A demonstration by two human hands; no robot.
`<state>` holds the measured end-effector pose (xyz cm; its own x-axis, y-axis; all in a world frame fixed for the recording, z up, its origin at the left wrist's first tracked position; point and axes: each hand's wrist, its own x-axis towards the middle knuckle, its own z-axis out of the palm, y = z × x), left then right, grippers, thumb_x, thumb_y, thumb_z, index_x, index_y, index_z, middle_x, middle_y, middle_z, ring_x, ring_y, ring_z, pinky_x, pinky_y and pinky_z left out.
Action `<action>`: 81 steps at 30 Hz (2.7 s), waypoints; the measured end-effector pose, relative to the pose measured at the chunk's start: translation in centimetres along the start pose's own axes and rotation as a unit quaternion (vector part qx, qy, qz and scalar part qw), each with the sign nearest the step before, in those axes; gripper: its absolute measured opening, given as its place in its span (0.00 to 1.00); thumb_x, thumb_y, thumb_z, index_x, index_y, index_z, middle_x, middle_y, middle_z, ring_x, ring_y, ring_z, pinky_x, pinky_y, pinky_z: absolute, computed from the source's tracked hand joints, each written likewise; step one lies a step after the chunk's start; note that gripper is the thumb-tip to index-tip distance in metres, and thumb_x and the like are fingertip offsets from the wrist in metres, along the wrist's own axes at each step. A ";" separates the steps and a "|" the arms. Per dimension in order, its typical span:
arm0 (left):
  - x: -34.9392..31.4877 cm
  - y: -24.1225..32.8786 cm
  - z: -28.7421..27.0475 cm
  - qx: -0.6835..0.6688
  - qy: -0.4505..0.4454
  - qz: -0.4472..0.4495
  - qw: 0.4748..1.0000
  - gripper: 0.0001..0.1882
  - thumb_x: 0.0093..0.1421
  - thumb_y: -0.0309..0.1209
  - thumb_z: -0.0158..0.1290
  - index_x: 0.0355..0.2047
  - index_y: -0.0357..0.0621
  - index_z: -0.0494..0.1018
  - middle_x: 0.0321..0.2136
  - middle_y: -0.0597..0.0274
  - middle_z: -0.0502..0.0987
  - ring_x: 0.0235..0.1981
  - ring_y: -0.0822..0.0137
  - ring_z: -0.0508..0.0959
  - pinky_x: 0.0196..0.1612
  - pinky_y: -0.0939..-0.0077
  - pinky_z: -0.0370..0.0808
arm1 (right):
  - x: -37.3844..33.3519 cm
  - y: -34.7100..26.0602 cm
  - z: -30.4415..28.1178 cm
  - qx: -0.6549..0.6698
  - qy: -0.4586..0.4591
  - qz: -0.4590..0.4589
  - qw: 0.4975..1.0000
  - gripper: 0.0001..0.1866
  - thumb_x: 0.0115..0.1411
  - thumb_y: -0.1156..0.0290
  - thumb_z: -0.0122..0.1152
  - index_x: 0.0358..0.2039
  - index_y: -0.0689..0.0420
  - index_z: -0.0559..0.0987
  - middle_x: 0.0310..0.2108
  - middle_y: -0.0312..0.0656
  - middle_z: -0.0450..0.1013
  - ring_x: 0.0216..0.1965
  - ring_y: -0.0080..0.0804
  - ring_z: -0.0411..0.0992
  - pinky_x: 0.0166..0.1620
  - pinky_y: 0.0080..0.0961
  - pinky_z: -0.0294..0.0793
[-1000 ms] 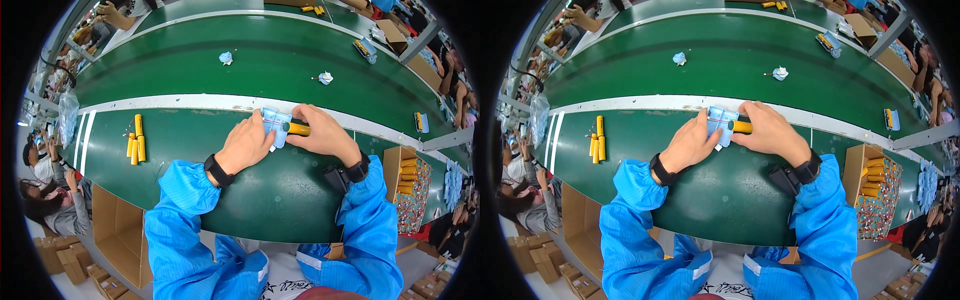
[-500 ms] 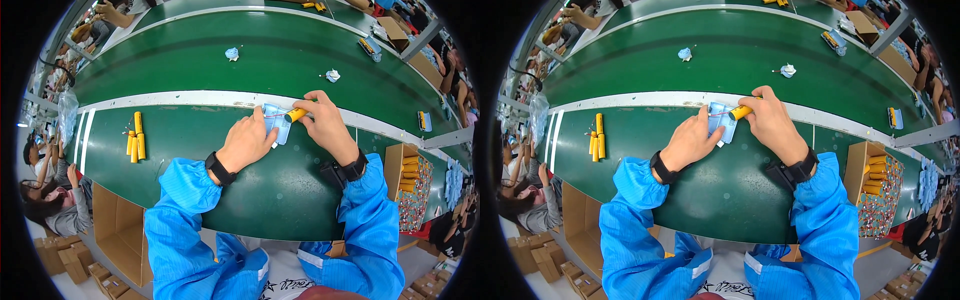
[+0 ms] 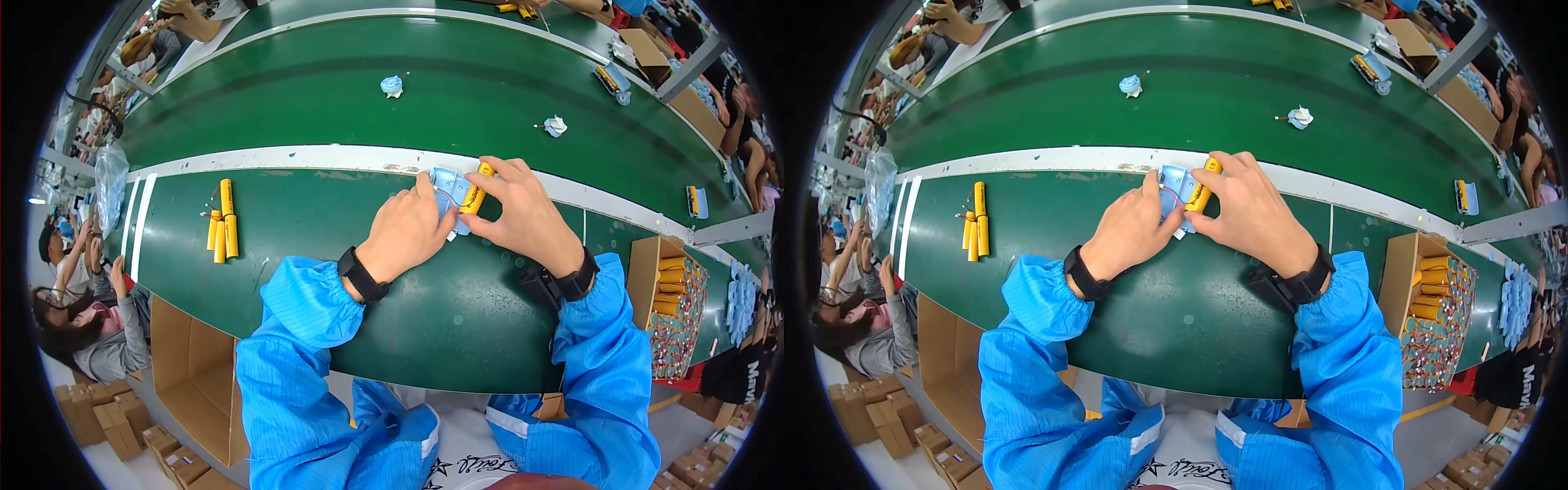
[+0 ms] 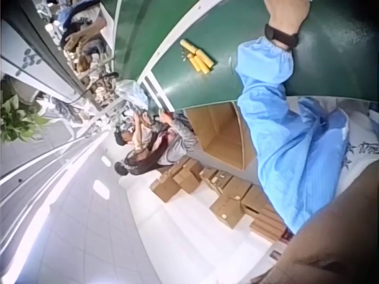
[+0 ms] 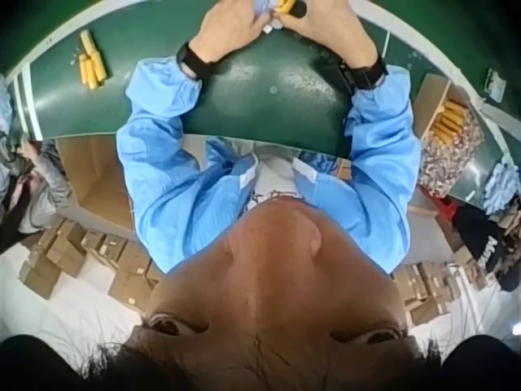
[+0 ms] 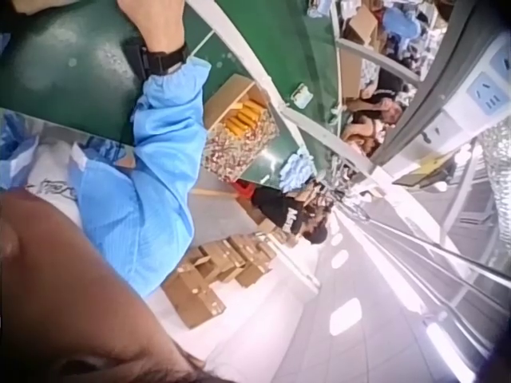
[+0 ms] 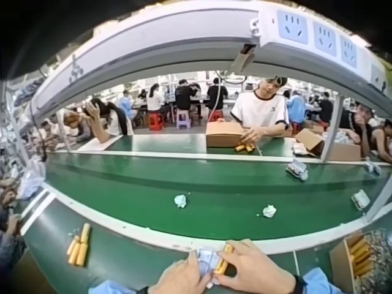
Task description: The person assembles electronic devices by hand, picking up batteries and fitting them into blue plastic casings. They connect the wires for each unit and place the finished assemblies onto the conveyor belt.
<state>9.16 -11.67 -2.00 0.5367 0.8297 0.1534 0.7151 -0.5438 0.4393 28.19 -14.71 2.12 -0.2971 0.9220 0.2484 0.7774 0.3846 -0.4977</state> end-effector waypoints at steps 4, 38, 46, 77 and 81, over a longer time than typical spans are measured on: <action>0.0 0.0 -0.1 0.000 -0.003 0.000 1.000 0.26 0.57 0.37 0.54 0.40 0.21 0.62 0.23 0.39 0.76 0.26 0.45 0.79 0.30 0.58 0.76 | -0.1 0.2 0.3 -0.024 0.018 -0.028 0.999 0.26 0.42 0.69 0.71 0.43 0.62 0.79 0.49 0.54 0.69 0.46 0.50 0.71 0.49 0.34 0.72; -0.4 0.0 -5.6 -0.094 -0.078 -0.004 0.992 0.18 0.49 0.25 0.58 0.42 0.38 0.71 0.20 0.55 0.76 0.21 0.55 0.77 0.27 0.64 0.72 | -0.2 -1.5 4.4 0.076 0.097 -0.027 0.992 0.15 0.47 0.76 0.67 0.39 0.59 0.81 0.55 0.57 0.57 0.56 0.54 0.60 0.51 0.36 0.75; -1.5 -0.7 -4.3 -0.087 -0.013 0.047 0.995 0.08 0.51 0.25 0.57 0.33 0.41 0.75 0.26 0.53 0.78 0.26 0.53 0.78 0.29 0.63 0.74 | -0.1 -2.2 4.9 0.029 0.132 -0.008 0.991 0.19 0.45 0.75 0.69 0.40 0.58 0.80 0.54 0.54 0.61 0.51 0.52 0.62 0.51 0.37 0.71; 2.9 -2.3 -2.6 -0.225 -0.107 -0.140 0.958 0.13 0.52 0.27 0.61 0.34 0.30 0.74 0.20 0.58 0.76 0.23 0.72 0.77 0.26 0.80 0.72 | 0.7 -2.0 5.9 0.016 0.128 0.002 0.992 0.23 0.43 0.70 0.72 0.40 0.60 0.73 0.43 0.50 0.69 0.40 0.51 0.65 0.45 0.39 0.68; 2.7 -2.3 -2.6 -0.172 -0.069 -0.110 0.977 0.15 0.50 0.28 0.62 0.34 0.31 0.73 0.20 0.57 0.76 0.24 0.72 0.77 0.26 0.77 0.72 | 1.1 -2.3 5.1 0.035 0.105 0.003 0.994 0.22 0.44 0.74 0.70 0.40 0.62 0.72 0.43 0.50 0.69 0.41 0.48 0.67 0.44 0.39 0.70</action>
<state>7.82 -7.85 -0.28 0.4583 0.8844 -0.0884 0.6406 -0.2598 0.7226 23.29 -14.36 -0.69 -0.1635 0.8974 0.4098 0.7361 0.3876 -0.5549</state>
